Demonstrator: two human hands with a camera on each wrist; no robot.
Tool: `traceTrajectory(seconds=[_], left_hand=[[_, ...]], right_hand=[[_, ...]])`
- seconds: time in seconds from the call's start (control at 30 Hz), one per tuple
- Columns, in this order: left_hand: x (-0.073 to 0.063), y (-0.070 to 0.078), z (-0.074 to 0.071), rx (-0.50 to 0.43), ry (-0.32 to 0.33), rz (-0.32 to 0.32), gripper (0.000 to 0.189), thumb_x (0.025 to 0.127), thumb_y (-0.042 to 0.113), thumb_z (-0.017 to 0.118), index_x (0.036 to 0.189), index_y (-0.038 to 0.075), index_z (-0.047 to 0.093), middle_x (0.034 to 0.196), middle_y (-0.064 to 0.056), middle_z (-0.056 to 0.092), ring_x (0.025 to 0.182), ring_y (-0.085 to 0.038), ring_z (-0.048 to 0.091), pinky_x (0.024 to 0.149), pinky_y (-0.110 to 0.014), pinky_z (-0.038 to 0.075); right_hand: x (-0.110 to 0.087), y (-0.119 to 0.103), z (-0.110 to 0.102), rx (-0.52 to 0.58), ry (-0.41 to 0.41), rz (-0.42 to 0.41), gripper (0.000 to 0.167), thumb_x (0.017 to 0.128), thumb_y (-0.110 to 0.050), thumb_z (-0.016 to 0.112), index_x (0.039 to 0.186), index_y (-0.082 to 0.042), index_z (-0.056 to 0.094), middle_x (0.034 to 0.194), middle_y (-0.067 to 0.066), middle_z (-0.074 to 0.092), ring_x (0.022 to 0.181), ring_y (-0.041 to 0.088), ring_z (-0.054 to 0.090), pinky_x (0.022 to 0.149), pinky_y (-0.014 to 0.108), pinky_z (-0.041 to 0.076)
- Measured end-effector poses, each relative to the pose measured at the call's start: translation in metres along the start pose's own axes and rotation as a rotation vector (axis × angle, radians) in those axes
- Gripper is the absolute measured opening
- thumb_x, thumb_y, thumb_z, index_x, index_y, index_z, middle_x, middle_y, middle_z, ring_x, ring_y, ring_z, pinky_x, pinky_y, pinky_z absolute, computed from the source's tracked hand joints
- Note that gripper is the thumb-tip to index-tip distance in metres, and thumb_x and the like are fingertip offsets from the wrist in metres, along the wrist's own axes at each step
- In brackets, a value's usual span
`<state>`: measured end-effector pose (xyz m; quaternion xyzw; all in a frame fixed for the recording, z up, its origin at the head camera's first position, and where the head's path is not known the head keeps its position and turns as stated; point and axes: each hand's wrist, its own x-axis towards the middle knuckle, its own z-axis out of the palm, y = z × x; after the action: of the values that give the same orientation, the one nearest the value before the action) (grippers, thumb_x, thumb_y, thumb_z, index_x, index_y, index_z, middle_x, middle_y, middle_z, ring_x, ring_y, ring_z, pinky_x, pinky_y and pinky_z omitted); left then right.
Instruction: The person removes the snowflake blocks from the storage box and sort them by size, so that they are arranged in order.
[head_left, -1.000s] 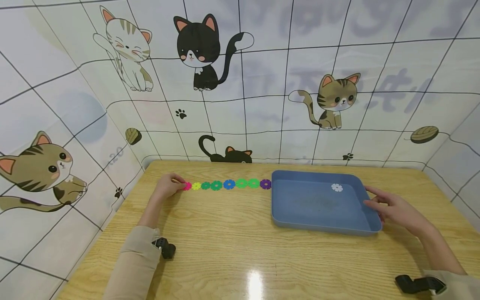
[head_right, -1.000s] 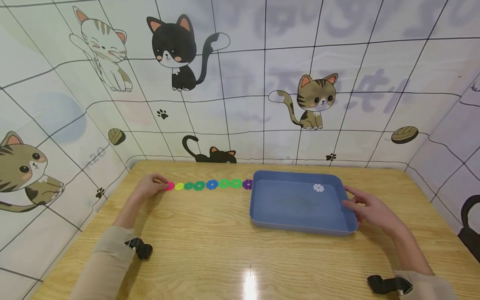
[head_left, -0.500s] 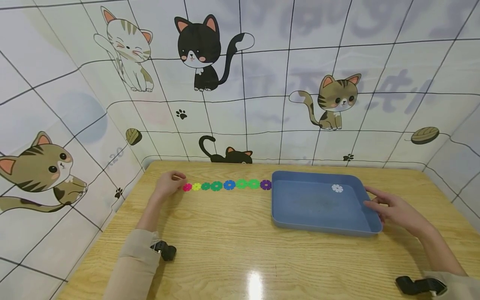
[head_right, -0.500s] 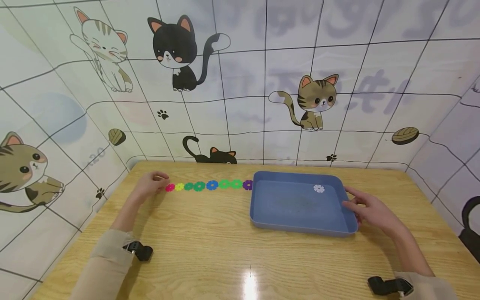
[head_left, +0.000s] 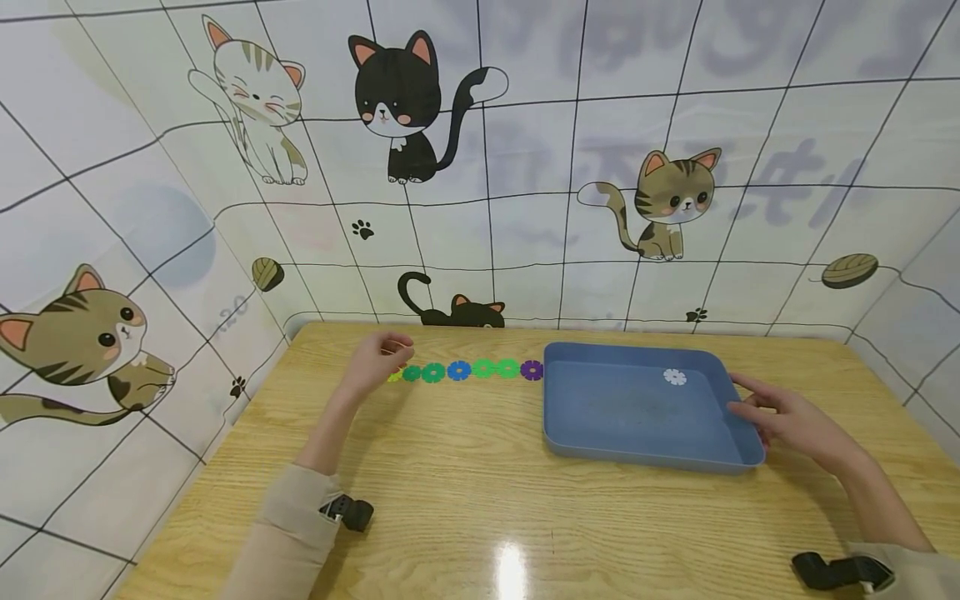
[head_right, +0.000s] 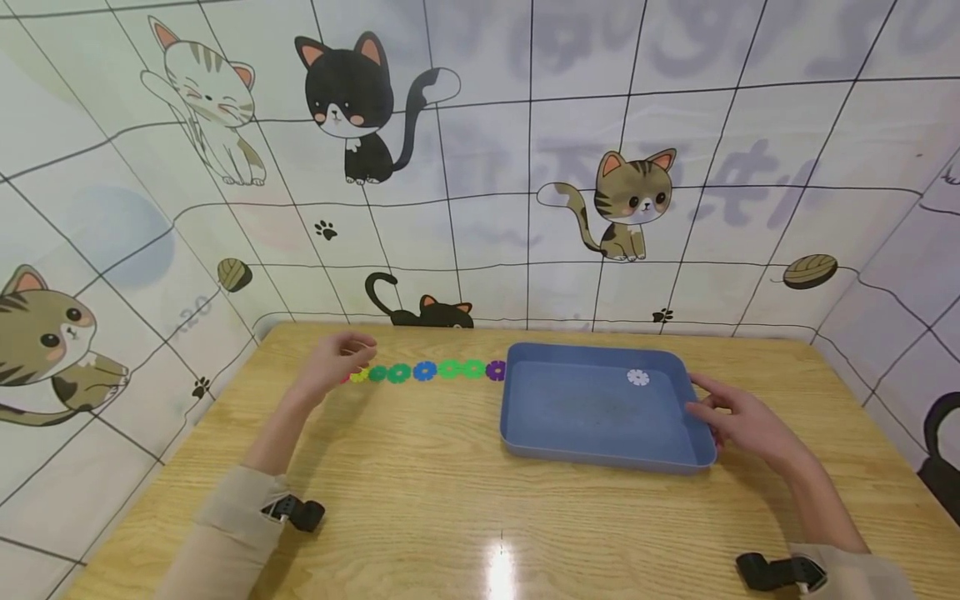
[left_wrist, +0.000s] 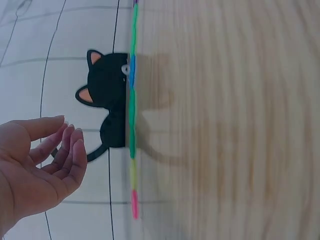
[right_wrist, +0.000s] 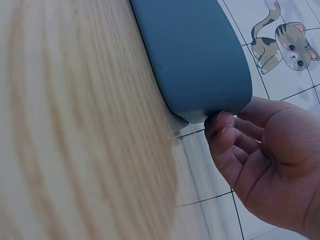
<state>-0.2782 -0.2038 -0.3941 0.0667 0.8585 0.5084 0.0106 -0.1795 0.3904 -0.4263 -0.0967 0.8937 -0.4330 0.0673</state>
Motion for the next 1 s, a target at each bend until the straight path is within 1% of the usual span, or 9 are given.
traceTrajectory(seconds=[0.23, 0.33, 0.43, 0.47, 0.5, 0.6, 0.73, 0.83, 1.0], left_hand=[[-0.006, 0.025, 0.032, -0.058, -0.051, 0.094, 0.021, 0.098, 0.008, 0.065, 0.115, -0.004, 0.065, 0.103, -0.02, 0.066, 0.097, -0.042, 0.064, 0.087, -0.056, 0.052], [-0.006, 0.034, 0.047, -0.049, -0.074, 0.138, 0.021, 0.098, 0.008, 0.066, 0.115, -0.004, 0.066, 0.099, -0.014, 0.066, 0.092, -0.033, 0.064, 0.084, -0.047, 0.053], [-0.007, 0.043, 0.063, -0.027, -0.096, 0.168, 0.02, 0.098, 0.01, 0.067, 0.114, -0.002, 0.066, 0.097, -0.009, 0.066, 0.089, -0.023, 0.063, 0.079, -0.036, 0.052], [-0.007, 0.046, 0.068, -0.023, -0.106, 0.178, 0.02, 0.098, 0.011, 0.067, 0.114, -0.001, 0.067, 0.097, -0.008, 0.067, 0.088, -0.022, 0.063, 0.078, -0.033, 0.051], [-0.008, 0.049, 0.074, -0.021, -0.117, 0.185, 0.02, 0.098, 0.012, 0.067, 0.114, 0.0, 0.067, 0.097, -0.007, 0.067, 0.089, -0.022, 0.064, 0.077, -0.031, 0.051], [-0.008, 0.057, 0.09, -0.03, -0.163, 0.213, 0.018, 0.098, 0.012, 0.067, 0.114, 0.003, 0.067, 0.095, -0.006, 0.067, 0.09, -0.03, 0.064, 0.074, -0.029, 0.049], [-0.008, 0.065, 0.111, -0.05, -0.235, 0.254, 0.018, 0.099, 0.011, 0.066, 0.115, 0.002, 0.066, 0.093, -0.006, 0.066, 0.092, -0.038, 0.062, 0.072, -0.028, 0.046], [-0.008, 0.072, 0.128, -0.062, -0.276, 0.277, 0.019, 0.099, 0.009, 0.065, 0.115, 0.001, 0.066, 0.094, -0.006, 0.065, 0.09, -0.032, 0.063, 0.072, -0.026, 0.047], [-0.006, 0.082, 0.155, -0.077, -0.316, 0.322, 0.019, 0.098, 0.006, 0.065, 0.115, -0.001, 0.067, 0.096, -0.005, 0.066, 0.083, -0.013, 0.06, 0.072, -0.023, 0.049]], right_hand=[[0.0, 0.0, 0.0, -0.004, 0.006, -0.007, 0.066, 0.106, -0.021, 0.056, 0.156, 0.007, 0.022, 0.088, 0.01, 0.055, 0.056, 0.025, 0.052, 0.053, 0.034, 0.047], [-0.001, 0.0, 0.001, -0.004, 0.01, -0.022, 0.066, 0.106, -0.02, 0.055, 0.156, 0.007, 0.023, 0.088, 0.01, 0.056, 0.056, 0.025, 0.052, 0.053, 0.034, 0.046], [-0.001, 0.0, 0.001, -0.005, 0.011, -0.028, 0.065, 0.106, -0.019, 0.055, 0.156, 0.008, 0.023, 0.088, 0.01, 0.056, 0.056, 0.025, 0.052, 0.053, 0.034, 0.046], [-0.001, 0.0, 0.001, -0.005, 0.011, -0.026, 0.065, 0.106, -0.019, 0.055, 0.156, 0.007, 0.023, 0.088, 0.01, 0.056, 0.056, 0.025, 0.052, 0.053, 0.034, 0.046], [-0.001, 0.0, 0.001, -0.005, 0.01, -0.023, 0.065, 0.106, -0.019, 0.055, 0.156, 0.007, 0.023, 0.089, 0.01, 0.056, 0.056, 0.025, 0.052, 0.053, 0.034, 0.046], [-0.001, 0.0, 0.0, 0.001, 0.006, -0.016, 0.066, 0.106, -0.02, 0.056, 0.156, 0.006, 0.023, 0.09, 0.01, 0.057, 0.056, 0.025, 0.053, 0.053, 0.034, 0.046], [0.0, 0.0, 0.001, 0.008, 0.006, -0.019, 0.065, 0.106, -0.02, 0.056, 0.156, 0.007, 0.023, 0.09, 0.011, 0.057, 0.056, 0.025, 0.053, 0.053, 0.034, 0.046], [0.0, 0.001, 0.001, 0.009, 0.005, -0.021, 0.065, 0.106, -0.019, 0.056, 0.156, 0.007, 0.023, 0.089, 0.011, 0.056, 0.056, 0.025, 0.053, 0.053, 0.034, 0.046], [0.0, 0.001, 0.001, 0.012, -0.001, -0.017, 0.065, 0.106, -0.02, 0.055, 0.156, 0.007, 0.022, 0.089, 0.011, 0.056, 0.057, 0.025, 0.052, 0.053, 0.034, 0.046]])
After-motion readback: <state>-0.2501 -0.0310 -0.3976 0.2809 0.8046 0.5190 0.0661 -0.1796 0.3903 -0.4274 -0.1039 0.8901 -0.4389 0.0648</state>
